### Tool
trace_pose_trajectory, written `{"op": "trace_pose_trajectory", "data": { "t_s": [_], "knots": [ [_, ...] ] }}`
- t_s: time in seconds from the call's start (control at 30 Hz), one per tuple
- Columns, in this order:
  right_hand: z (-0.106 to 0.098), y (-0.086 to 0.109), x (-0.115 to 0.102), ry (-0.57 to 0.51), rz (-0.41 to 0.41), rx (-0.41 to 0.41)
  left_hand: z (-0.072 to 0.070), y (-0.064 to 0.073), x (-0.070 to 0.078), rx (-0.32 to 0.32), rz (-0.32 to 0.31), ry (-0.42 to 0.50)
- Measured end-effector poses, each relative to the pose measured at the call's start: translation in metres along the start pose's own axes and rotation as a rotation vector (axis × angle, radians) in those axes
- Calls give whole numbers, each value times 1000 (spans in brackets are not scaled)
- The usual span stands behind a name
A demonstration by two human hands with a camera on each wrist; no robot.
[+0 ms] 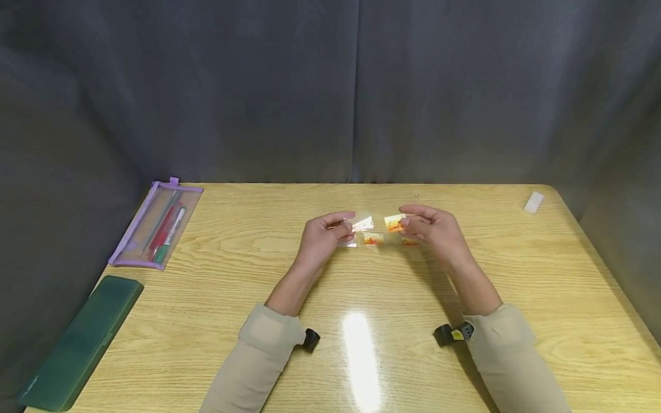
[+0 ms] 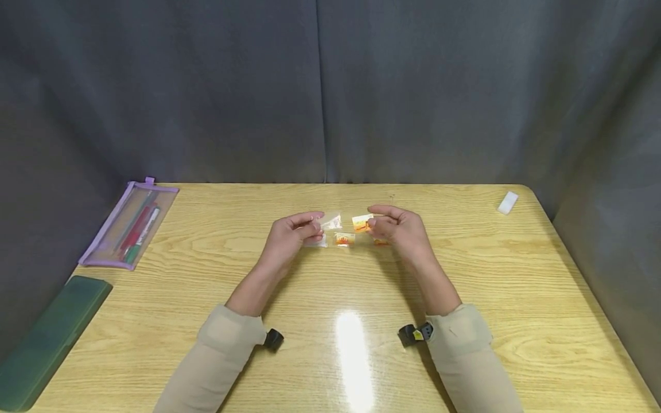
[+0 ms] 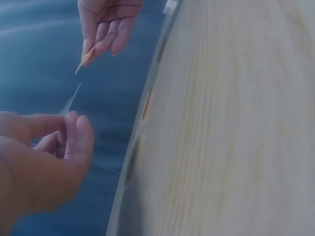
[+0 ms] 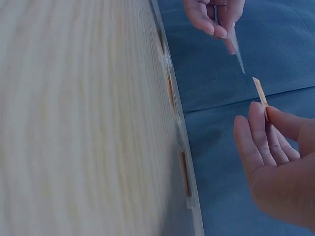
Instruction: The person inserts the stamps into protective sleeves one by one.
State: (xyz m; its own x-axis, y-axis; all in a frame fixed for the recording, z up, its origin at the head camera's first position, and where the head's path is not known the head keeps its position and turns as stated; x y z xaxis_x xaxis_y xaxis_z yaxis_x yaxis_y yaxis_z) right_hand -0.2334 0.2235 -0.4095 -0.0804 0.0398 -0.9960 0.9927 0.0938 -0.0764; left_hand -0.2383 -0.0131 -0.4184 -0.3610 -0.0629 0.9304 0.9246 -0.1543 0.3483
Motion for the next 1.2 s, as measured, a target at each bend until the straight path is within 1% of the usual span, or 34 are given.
{"op": "trace_pose_trajectory", "data": {
  "t_s": [0.07, 0.13, 0.27, 0.4, 0.47, 0.6, 0.7, 0.8, 0.93, 1.07, 1.2],
  "knots": [
    [1, 0, 1, 12, 28, -2, 1, 1, -1, -8, -12, -26],
    [2, 2, 2, 19, 46, -1, 2, 1, -2, -23, -22, -22],
    [1, 4, 2, 9, 52, 6, 4, 3, -3, -47, -35, 25],
    [1, 4, 2, 3, 38, -2, 4, 4, -4, -58, -28, 62],
    [1, 4, 2, 13, 42, -15, 4, 5, -4, -58, -31, 60],
    [3, 5, 3, 31, 70, -35, 5, 7, -6, -53, -56, 41],
    [3, 6, 3, 37, 85, -33, 7, 8, -6, -52, -67, 34],
    [2, 6, 2, 33, 86, -20, 9, 9, -6, -61, -64, 30],
    [1, 6, 0, 0, 74, -8, 11, 10, -4, -73, -52, 16],
    [1, 7, -3, -28, 65, -6, 10, 10, -3, -47, -32, 19],
    [3, 7, -5, -21, 64, -21, 9, 10, -2, -27, -17, 25]
  ]
}}
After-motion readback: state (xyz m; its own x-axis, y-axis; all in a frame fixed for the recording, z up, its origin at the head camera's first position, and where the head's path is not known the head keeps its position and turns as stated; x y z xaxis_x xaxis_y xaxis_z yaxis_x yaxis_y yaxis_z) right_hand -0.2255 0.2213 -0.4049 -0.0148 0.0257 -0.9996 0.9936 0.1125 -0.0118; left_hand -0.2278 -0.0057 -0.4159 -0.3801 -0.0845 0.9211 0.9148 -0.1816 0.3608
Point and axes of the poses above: each hand's wrist, its own y-axis away from the middle knuckle, its own z-axis out of the palm, x = y × z, the point moved 4 cm from there along -y, towards the middle knuckle, and after that the axes turned 12 degrees about -z, right-handed, at the moved point
